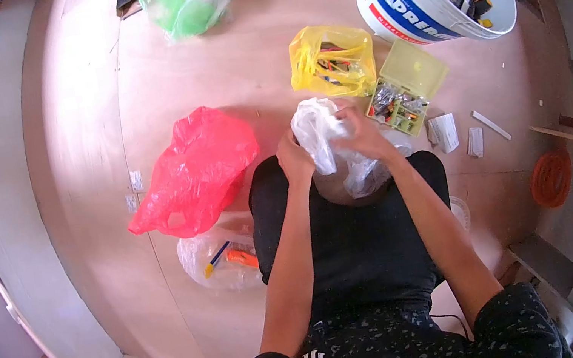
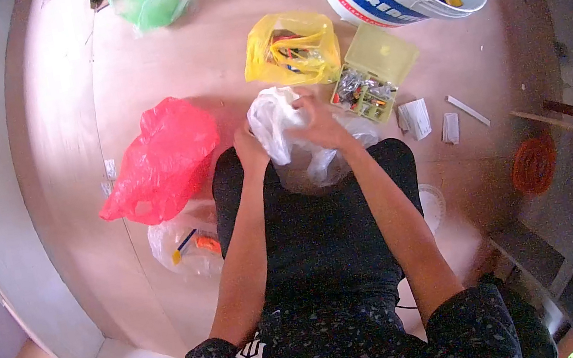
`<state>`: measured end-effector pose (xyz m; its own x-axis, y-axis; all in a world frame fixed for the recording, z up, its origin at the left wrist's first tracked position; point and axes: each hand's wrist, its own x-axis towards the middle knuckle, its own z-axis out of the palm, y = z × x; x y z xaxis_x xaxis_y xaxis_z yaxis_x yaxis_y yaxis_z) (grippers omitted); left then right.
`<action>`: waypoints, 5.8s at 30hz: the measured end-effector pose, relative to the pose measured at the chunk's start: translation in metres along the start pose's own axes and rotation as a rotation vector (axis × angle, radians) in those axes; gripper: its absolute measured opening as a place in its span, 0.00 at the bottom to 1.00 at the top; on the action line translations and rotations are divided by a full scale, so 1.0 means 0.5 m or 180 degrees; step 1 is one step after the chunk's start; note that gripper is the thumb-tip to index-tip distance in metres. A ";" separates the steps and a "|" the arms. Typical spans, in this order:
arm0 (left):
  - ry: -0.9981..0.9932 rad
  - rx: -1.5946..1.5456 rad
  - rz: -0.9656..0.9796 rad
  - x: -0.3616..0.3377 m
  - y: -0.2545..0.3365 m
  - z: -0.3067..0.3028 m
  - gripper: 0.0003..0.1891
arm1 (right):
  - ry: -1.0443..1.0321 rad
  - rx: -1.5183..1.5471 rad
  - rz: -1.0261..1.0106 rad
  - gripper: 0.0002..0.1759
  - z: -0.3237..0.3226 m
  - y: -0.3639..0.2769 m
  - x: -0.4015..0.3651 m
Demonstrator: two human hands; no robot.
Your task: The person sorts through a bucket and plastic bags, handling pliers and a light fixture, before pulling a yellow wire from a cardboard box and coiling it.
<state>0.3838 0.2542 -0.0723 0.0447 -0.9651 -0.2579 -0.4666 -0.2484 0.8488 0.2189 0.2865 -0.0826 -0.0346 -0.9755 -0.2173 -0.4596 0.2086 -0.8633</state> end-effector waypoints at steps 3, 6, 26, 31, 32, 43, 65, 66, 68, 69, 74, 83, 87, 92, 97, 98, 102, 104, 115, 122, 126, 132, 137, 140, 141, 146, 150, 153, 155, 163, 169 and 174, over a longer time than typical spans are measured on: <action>-0.0424 0.0374 -0.0101 0.000 0.003 -0.008 0.11 | -0.0572 0.0342 -0.0250 0.68 0.026 -0.029 -0.012; -0.0625 0.0320 0.0227 0.007 -0.040 0.006 0.15 | -0.0305 -0.0344 -0.0770 0.61 0.066 -0.008 0.004; 0.0325 0.0226 0.1383 0.107 0.153 -0.033 0.23 | 0.0670 0.1027 0.0587 0.19 -0.045 -0.014 -0.095; -0.0520 0.0406 0.1001 0.176 0.168 -0.024 0.19 | 0.1510 0.1976 0.0751 0.21 -0.105 -0.073 0.001; -0.0486 -0.0102 0.1011 0.170 0.184 -0.025 0.17 | 0.1713 0.1980 0.0427 0.22 -0.096 -0.060 0.036; -0.0788 -0.2362 0.0247 0.133 0.198 -0.059 0.14 | 0.0210 -0.1462 -0.2269 0.24 0.027 0.044 0.264; -0.0051 0.0226 0.0235 0.059 0.135 -0.207 0.11 | -0.0671 -0.3639 0.0442 0.18 -0.192 -0.136 0.068; -0.0057 0.0772 0.0182 0.059 0.140 -0.215 0.10 | -0.0085 -0.3194 0.0339 0.18 -0.179 -0.127 0.065; -0.0237 0.0464 0.0563 0.065 0.125 -0.215 0.10 | 0.0666 -0.2608 -0.0036 0.25 -0.149 -0.107 0.061; -0.0414 0.0163 0.0942 0.067 0.125 -0.208 0.10 | 0.0842 -0.2486 -0.0292 0.31 -0.130 -0.099 0.058; -0.0700 -0.0284 0.0341 0.044 0.141 -0.203 0.11 | 0.1049 -0.4013 -0.0128 0.21 -0.101 -0.026 0.051; -0.0112 0.0007 0.0955 0.012 0.143 -0.210 0.11 | 0.1254 -0.2126 0.0544 0.10 -0.223 -0.135 -0.009; -0.0190 -0.0679 0.1218 0.001 0.147 -0.176 0.10 | 0.0918 -0.0397 -0.0359 0.06 -0.220 -0.129 -0.008; -0.0887 -0.1391 0.0946 0.020 0.118 -0.107 0.10 | -0.0107 0.1871 -0.0741 0.07 -0.166 -0.159 -0.006; -0.1045 -0.0768 0.0991 0.044 0.096 -0.057 0.16 | -0.0524 0.2138 -0.0039 0.16 -0.112 -0.121 0.012; -0.0970 -0.0580 0.1144 0.047 0.099 -0.047 0.16 | -0.0393 0.1919 0.0038 0.18 -0.098 -0.113 0.014; -0.0988 -0.0678 0.0999 0.048 0.087 -0.007 0.17 | 0.0121 0.1793 -0.0178 0.19 -0.083 -0.091 0.006; -0.0923 -0.0802 0.0897 0.054 0.088 -0.010 0.17 | 0.0243 0.2107 -0.0100 0.17 -0.059 -0.092 0.025; -0.0920 -0.0545 0.1772 0.065 0.100 -0.025 0.10 | 0.0351 0.1791 0.0390 0.11 -0.049 -0.057 0.070; -0.1353 -0.0412 0.1164 0.090 0.114 -0.039 0.11 | 0.0066 0.1494 -0.0098 0.14 -0.055 -0.098 0.052; -0.1004 -0.0100 0.0535 0.089 0.117 -0.033 0.10 | 0.0831 -0.0689 -0.1170 0.24 -0.060 -0.166 0.017; -0.1669 0.0450 0.1078 0.089 0.138 -0.051 0.11 | 0.0425 -0.1001 -0.1394 0.17 -0.070 -0.107 0.023; -0.2163 0.0825 0.1653 0.083 0.131 -0.057 0.09 | -0.0828 0.2039 0.1030 0.18 -0.080 -0.068 0.042; -0.1871 0.1960 0.2243 0.091 0.113 -0.052 0.09 | -0.0649 0.2305 -0.0143 0.16 -0.064 -0.058 0.027; -0.2197 0.1206 0.1582 0.111 0.072 -0.036 0.09 | -0.0640 0.2307 -0.0142 0.16 -0.064 -0.066 0.026; -0.2616 -0.0760 -0.0147 0.114 0.044 -0.029 0.09 | 0.0620 0.0822 -0.0825 0.07 -0.046 -0.081 0.017; -0.2345 -0.0190 0.0651 0.131 0.051 -0.060 0.09 | 0.0712 0.0906 -0.0934 0.08 -0.040 -0.050 0.016; -0.1450 0.0611 0.1033 0.166 -0.027 -0.067 0.08 | 0.1012 0.0523 -0.0730 0.06 -0.040 0.056 -0.003; -0.1081 0.1284 0.0830 0.181 -0.059 -0.060 0.13 | 0.0766 -0.0697 -0.0533 0.11 -0.041 0.125 -0.007; -0.1258 0.1872 0.2401 0.111 -0.024 -0.031 0.51 | 0.0769 -0.1971 -0.0551 0.50 -0.017 -0.012 -0.028; -0.1347 0.2094 0.2536 0.144 -0.048 0.008 0.40 | 0.0666 -0.1792 -0.0645 0.46 0.034 0.021 0.028; -0.1234 0.2404 0.3239 0.171 -0.070 0.029 0.23 | 0.0350 -0.2388 -0.0773 0.33 0.066 0.055 0.043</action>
<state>0.3909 0.1815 -0.1308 -0.8100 -0.5750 0.1154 -0.5208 0.7956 0.3094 0.2347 0.2737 -0.1259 0.0739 -0.9971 0.0175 -0.9392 -0.0754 -0.3351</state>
